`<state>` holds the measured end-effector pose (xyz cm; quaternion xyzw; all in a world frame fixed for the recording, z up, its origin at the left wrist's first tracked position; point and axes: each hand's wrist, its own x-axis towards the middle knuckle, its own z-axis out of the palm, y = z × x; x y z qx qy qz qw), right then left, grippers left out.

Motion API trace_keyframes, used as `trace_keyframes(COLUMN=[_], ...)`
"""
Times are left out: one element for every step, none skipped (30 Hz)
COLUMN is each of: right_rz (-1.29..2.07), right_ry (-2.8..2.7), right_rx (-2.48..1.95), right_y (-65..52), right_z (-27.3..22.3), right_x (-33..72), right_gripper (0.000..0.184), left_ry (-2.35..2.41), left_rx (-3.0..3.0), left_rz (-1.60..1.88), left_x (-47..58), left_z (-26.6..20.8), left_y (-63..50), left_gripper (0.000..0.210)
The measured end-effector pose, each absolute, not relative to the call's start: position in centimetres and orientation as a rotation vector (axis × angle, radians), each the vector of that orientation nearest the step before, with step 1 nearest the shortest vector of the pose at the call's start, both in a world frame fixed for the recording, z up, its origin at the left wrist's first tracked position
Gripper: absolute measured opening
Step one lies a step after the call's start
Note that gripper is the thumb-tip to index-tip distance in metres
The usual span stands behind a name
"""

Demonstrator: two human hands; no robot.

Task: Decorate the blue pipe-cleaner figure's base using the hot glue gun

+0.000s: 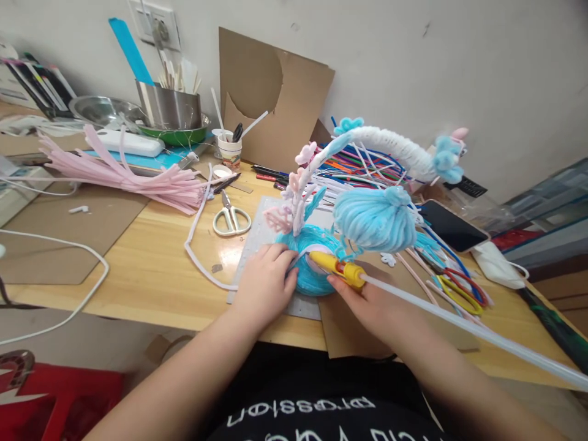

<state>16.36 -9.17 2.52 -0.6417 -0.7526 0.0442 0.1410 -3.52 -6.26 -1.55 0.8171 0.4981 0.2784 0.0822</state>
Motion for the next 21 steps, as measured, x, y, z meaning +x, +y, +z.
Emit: trace_keyframes(right_rz=[0.127,0.122,0.121,0.121,0.125,0.132,0.140,0.137,0.121,0.089,0.047,0.000,-0.040,-0.069,-0.088,-0.100,-0.108,-0.114,-0.119,-0.121,-0.121], right_ry=[-2.173,-2.168,-2.162,-2.157,-2.156,-2.161,-2.171,-2.178,-2.185,-2.193,-2.201,-2.210,-2.219,-2.228,-2.236,-2.242,-2.248,-2.251,-2.254,-2.255,-2.253], right_rx=[-1.896,-1.937,-1.971,-1.999,-2.020,-2.038,-2.052,-2.066,-2.072,-2.065,-2.046,-2.018,-1.985,-1.950,-1.918,-1.889,-1.864,-1.839,-1.817,-1.800,-1.788], right_y=[-9.1,-9.1,-9.0,-8.9,-8.9,-8.8,-8.7,-8.7,-8.7,-8.8,-8.8,-8.9,-9.0,-9.1,-9.2,-9.3,-9.3,-9.3,-9.4,-9.4,-9.5], right_z=[2.6,2.6,2.7,2.7,2.8,2.9,3.0,3.1,3.2,3.4,3.5,3.6,3.7,3.8,3.8,3.8,3.8,3.8,3.8,3.7,3.7], right_x=[16.3,16.2,16.0,15.9,15.8,15.7,15.5,15.4,15.3,15.2,15.2,15.2,15.2,15.2,15.3,15.3,15.4,15.5,15.5,15.6,15.7], right_gripper=[0.034,0.035,0.036,0.036,0.037,0.038,0.039,0.039,0.039,0.039,0.037,0.036,0.035,0.033,0.032,0.032,0.032,0.032,0.032,0.033,0.033], left_ry=[1.493,1.495,1.493,1.488,1.482,1.475,1.468,1.462,1.459,1.459,1.459,1.458,1.457,1.457,1.457,1.460,1.462,1.465,1.467,1.466,1.465], left_rx=[2.440,2.440,2.439,2.439,2.439,2.441,2.444,2.447,2.451,2.453,2.456,2.457,2.458,2.457,2.457,2.455,2.455,2.454,2.452,2.451,2.450], left_rz=[0.831,0.829,0.827,0.825,0.826,0.829,0.833,0.837,0.840,0.840,0.841,0.841,0.840,0.839,0.837,0.837,0.836,0.837,0.839,0.841,0.843], left_x=[-3.5,-3.5,-3.5,-3.5,-3.5,-3.5,-3.5,-3.5,-3.5,-3.5,-3.5,-3.5,-3.5,-3.5,-3.5,-3.5,-3.5,-3.5,-3.6,-3.6,-3.6], left_z=[-1.6,-1.6,-1.6,-1.6,-1.6,-1.6,-1.6,-1.6,-1.6,-1.6,-1.6,-1.6,-1.6,-1.6,-1.6,-1.6,-1.6,-1.5,-1.5,-1.5,-1.5], left_y=[-6.3,-6.3,-6.4,-6.4,-6.4,-6.4,-6.4,-6.4,-6.4,-6.4,-6.4,-6.4,-6.4,-6.4,-6.4,-6.4,-6.4,-6.4,-6.4,-6.4,-6.4], left_gripper=[0.025,0.025,0.025,0.025,0.026,0.026,0.027,0.027,0.027,0.027,0.027,0.027,0.027,0.027,0.027,0.027,0.027,0.027,0.027,0.027,0.027])
